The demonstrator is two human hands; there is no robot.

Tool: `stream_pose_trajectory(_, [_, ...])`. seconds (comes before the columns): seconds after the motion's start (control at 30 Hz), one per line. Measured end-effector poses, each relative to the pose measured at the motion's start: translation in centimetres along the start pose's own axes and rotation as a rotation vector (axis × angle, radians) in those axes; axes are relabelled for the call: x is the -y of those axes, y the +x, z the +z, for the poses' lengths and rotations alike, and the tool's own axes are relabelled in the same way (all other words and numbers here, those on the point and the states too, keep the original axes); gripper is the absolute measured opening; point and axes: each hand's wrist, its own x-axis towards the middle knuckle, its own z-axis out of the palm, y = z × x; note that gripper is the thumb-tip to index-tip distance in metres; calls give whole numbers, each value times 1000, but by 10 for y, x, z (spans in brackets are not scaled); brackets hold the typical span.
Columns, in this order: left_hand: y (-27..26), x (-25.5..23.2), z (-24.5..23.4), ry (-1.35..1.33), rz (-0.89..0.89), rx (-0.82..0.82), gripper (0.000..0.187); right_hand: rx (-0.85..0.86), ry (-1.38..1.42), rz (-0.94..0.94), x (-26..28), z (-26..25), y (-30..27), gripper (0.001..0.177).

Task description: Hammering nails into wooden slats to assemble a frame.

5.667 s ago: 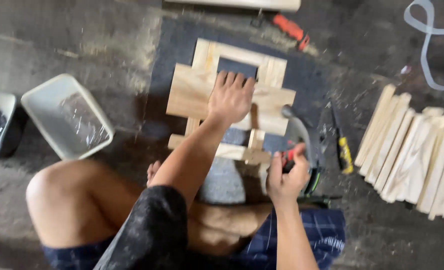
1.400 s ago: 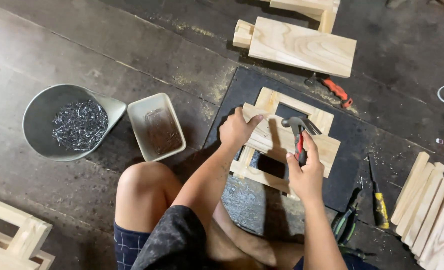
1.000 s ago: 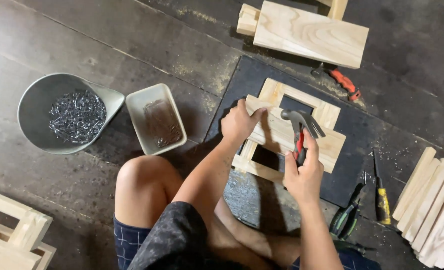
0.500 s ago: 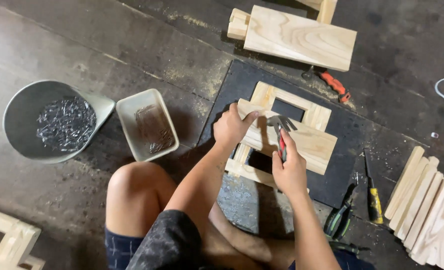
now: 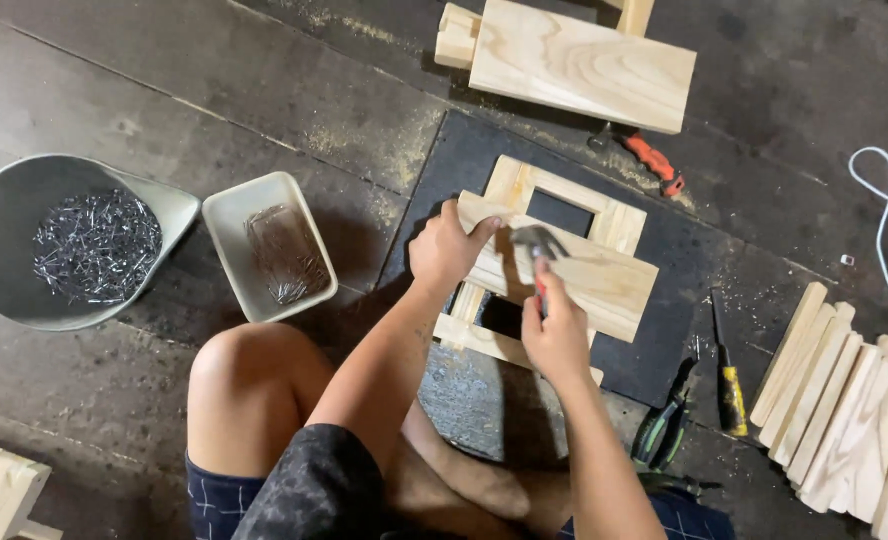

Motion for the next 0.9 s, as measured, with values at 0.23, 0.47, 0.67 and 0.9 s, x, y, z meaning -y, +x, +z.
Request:
stream_pose_trajectory(0.23, [-3, 0, -2, -6, 16, -7, 74, -20, -61, -110, 1, 9, -10, 18])
stream_pose_trajectory(0.47, [-5, 3, 1, 31, 11, -24, 70, -266, -98, -182, -25, 13, -25, 28])
stream_pose_trajectory(0.67, [-3, 16, 10, 62, 18, -51, 72, -230, -6, -130, -3, 4, -18, 31])
stream_pose_trajectory(0.9, [6, 12, 14, 51, 69, -119, 71, -71, -36, -179, -19, 11, -12, 18])
